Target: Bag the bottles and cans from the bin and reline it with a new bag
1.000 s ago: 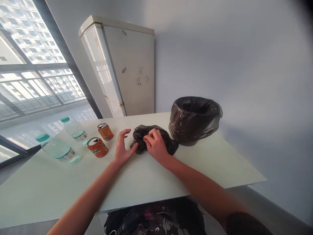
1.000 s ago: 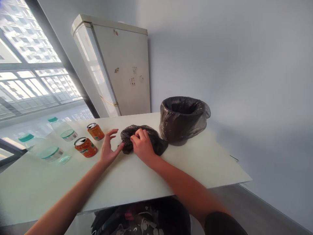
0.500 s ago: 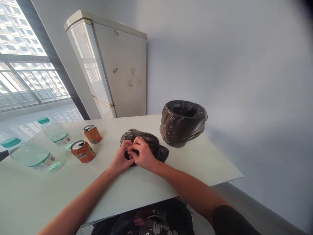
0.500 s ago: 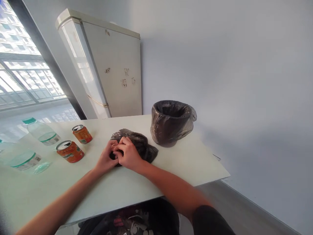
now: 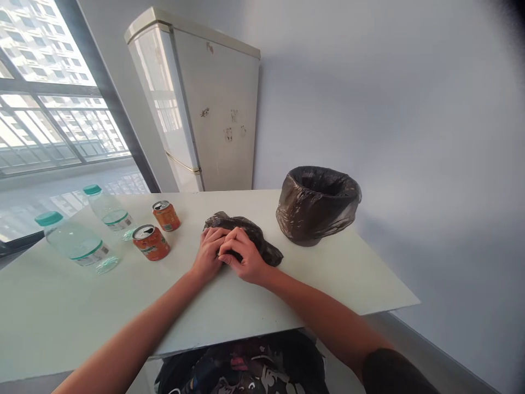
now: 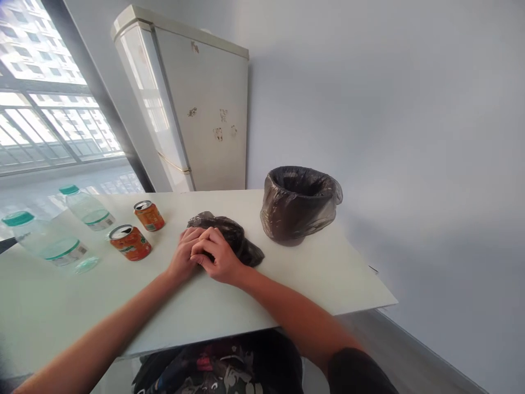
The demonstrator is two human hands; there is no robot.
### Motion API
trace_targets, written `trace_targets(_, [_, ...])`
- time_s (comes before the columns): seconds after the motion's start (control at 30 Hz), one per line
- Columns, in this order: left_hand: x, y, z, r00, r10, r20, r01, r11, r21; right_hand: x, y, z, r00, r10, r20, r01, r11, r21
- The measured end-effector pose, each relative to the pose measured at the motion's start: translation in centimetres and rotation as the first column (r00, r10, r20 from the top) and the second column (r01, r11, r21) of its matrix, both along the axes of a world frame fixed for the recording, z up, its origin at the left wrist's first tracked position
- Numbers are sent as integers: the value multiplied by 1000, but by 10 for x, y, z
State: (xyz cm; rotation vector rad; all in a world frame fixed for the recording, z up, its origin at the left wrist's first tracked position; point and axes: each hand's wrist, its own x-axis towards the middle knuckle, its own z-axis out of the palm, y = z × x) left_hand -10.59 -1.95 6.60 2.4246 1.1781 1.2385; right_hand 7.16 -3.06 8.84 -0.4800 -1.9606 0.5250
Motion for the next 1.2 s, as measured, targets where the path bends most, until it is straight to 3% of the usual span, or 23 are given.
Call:
trace_targets(0.13, [1,-2,-1,999,27,-44,-26,999,27,-1,7,-8,995,-25,97,16,995,97])
trace_targets(0.37, [7,-7,9,999,40,28,-41,998,48,5,-3,-8,1000,19,-4,-17,966,256])
trace_targets(0.53, [1,-5,10,995,100,5,-100,995,-20,7,-2,-7,996,-28,-79,46,972,231])
trace_targets(0.67, [-3,-2,7,995,96,3,-96,995,24,2,6,-7,999,-23,36,18,992,128])
trace_targets(0.8, [3,-3,8,987,154,-37,-155,988,-19,3,5,-9,996,83,-18,-78,975,207])
trace_targets(0.93, [7,-4,9,960,273,-67,-279,955,-102,10,-3,-7,984,92,-155,-42,953,301])
trace_targets(1.07, [2,-4,10,952,276,-134,-295,944,-149,9,-5,-1,986,-7,-164,34,985,167])
trace_targets(1.2, [0,-6,13,960,235,-153,-250,965,-84,1,-5,1,1000,-19,10,19,1000,-6])
